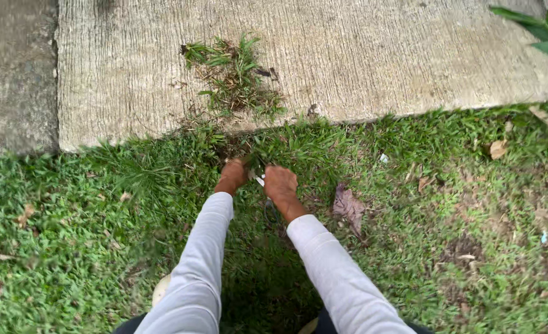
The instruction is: The person uses a hand tool to loosen and remove weeds growing along the edge of a concrete slab. They repeatedly scrape the soil, pull out the weeds by hand, and place the removed vegetation on the concrete surface.
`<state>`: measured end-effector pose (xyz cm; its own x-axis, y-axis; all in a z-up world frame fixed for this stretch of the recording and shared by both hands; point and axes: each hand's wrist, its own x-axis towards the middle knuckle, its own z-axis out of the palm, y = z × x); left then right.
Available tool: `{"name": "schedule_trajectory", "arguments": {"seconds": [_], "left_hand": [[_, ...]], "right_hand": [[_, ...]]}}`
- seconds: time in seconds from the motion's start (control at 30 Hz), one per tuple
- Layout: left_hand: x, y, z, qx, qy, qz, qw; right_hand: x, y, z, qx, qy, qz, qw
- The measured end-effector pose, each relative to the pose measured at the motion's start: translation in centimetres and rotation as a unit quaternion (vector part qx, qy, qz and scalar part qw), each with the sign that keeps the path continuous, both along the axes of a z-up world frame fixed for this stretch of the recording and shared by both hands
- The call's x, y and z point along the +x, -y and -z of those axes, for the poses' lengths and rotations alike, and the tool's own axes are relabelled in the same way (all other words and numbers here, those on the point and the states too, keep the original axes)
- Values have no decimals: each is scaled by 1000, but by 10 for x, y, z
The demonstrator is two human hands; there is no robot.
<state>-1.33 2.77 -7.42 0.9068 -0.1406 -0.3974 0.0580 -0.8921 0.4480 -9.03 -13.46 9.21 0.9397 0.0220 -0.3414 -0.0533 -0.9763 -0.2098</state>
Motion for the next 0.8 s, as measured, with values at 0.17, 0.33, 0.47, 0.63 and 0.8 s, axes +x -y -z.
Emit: {"name": "schedule_trajectory", "arguments": {"seconds": [0.17,0.33,0.47,0.63,0.8], "left_hand": [[23,-32,26,71,-52,69,994],[8,-41,15,124,109,193,967],[20,-53,-7,203,214,311,904],[58,-93,-1,153,84,212,962],[71,-110,5,230,36,267,935]], "right_hand": [[10,-2,-17,6,-55,50,997],[27,16,-44,40,-85,99,991],[12,-3,-45,111,-71,207,969],[-29,-51,-9,189,-36,186,963],[-55,-38,11,130,-9,195,972]]}}
